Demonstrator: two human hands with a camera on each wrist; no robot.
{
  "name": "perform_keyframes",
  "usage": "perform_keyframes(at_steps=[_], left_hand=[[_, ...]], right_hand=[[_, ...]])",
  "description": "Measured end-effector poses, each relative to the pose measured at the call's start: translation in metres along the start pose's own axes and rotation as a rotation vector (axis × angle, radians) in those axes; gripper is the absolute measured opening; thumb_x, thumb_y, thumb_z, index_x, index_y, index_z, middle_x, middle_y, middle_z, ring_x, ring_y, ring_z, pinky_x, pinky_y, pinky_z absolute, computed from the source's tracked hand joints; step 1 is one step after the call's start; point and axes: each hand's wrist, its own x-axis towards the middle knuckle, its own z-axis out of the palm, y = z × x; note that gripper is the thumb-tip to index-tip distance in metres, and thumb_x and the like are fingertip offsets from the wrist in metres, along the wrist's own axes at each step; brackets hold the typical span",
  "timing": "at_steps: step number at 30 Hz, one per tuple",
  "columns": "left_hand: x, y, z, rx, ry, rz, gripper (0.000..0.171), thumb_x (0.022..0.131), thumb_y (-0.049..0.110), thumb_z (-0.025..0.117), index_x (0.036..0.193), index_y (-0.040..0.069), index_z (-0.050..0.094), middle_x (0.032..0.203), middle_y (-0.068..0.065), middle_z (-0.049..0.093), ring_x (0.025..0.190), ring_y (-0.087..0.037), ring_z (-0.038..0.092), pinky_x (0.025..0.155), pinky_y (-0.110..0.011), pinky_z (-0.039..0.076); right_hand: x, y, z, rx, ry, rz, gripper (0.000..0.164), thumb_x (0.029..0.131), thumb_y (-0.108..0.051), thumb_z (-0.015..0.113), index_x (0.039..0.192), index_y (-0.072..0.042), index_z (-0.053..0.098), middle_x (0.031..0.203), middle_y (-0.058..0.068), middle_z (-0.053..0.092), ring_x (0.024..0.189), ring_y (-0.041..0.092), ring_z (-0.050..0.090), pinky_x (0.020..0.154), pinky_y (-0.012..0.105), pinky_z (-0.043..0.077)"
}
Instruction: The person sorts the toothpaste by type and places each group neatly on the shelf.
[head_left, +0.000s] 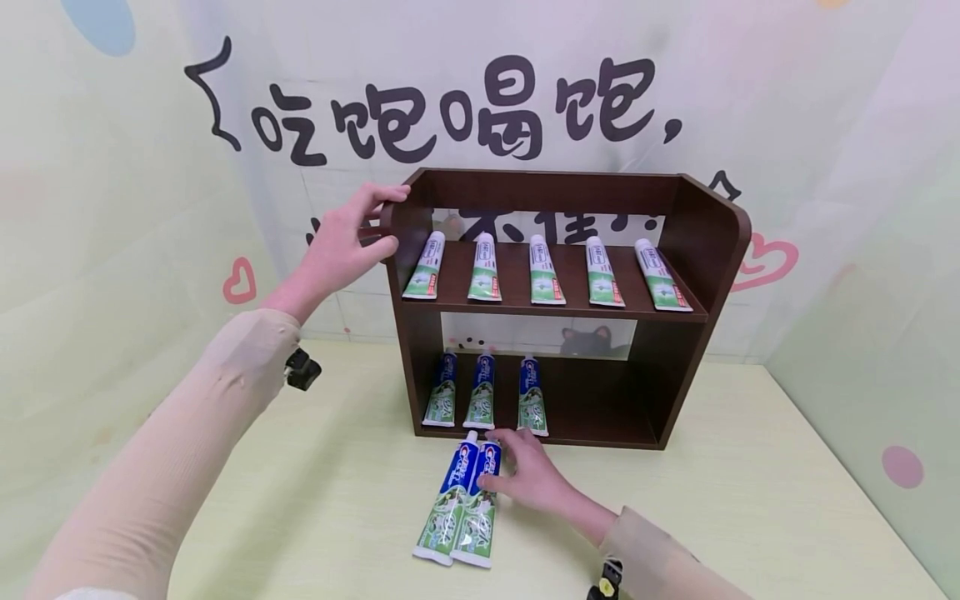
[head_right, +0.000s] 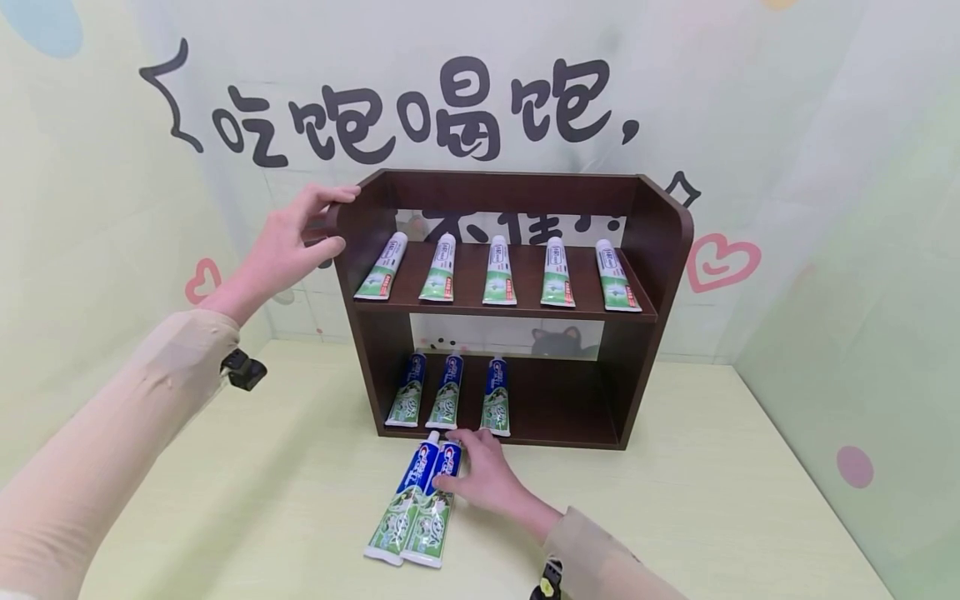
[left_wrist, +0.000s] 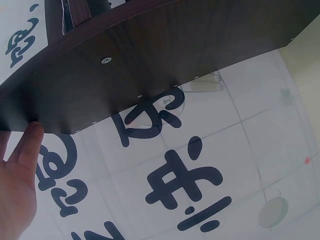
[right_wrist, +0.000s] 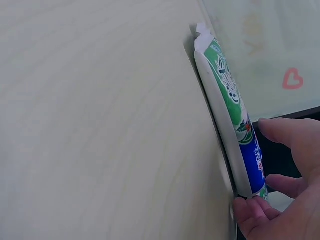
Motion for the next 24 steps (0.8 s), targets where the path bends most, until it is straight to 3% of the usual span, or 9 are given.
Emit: perform_keyframes(at_steps=[6, 13, 19, 24], left_hand=[[-0.0004, -0.0001, -0.001, 0.009, 0.002, -0.001, 0.047, 0.088, 0.002, 0.054, 0.133, 0.01, 0.05, 0.149, 0.003, 0.052, 0.126, -0.021, 0.059, 0.104, -0.043, 0.053], [-0.0003, 0.0013, -0.002, 0.006, 0.003, 0.0, 0.047, 0.088, 0.002, 0.054, 0.133, 0.009, 0.05, 0.149, 0.001, 0.052, 0.125, -0.022, 0.06, 0.103, -0.045, 0.053], [0.0003, 0.0011, -0.0016, -0.003, -0.002, -0.004, 0.046, 0.088, 0.002, 0.054, 0.133, 0.009, 0.05, 0.149, 0.0, 0.052, 0.126, -0.022, 0.059, 0.103, -0.045, 0.054], [0.0002, 0.0018, -0.0005, 0.002, -0.007, -0.003, 0.046, 0.088, 0.003, 0.054, 0.133, 0.01, 0.05, 0.149, 0.001, 0.052, 0.129, -0.024, 0.058, 0.102, -0.045, 0.054]], right_hand=[[-0.001, -0.0024, 0.0042, -0.011, -0.001, 0.0, 0.074, 0.075, -0.034, 0.084, 0.139, -0.013, 0.053, 0.126, 0.019, 0.052, 0.117, 0.034, 0.051, 0.098, 0.062, 0.049], [0.0, -0.0025, 0.0075, -0.022, -0.001, 0.022, 0.082, 0.069, -0.039, 0.086, 0.14, -0.018, 0.051, 0.126, 0.017, 0.05, 0.119, 0.034, 0.049, 0.098, 0.06, 0.05], [-0.0009, -0.0019, 0.0063, -0.022, -0.025, 0.015, 0.08, 0.069, -0.034, 0.087, 0.139, -0.017, 0.051, 0.121, 0.015, 0.049, 0.118, 0.034, 0.047, 0.098, 0.062, 0.049], [-0.002, 0.0009, 0.0022, -0.005, -0.069, 0.009, 0.079, 0.07, -0.03, 0.087, 0.139, -0.018, 0.051, 0.128, 0.017, 0.048, 0.122, 0.035, 0.046, 0.1, 0.066, 0.046]])
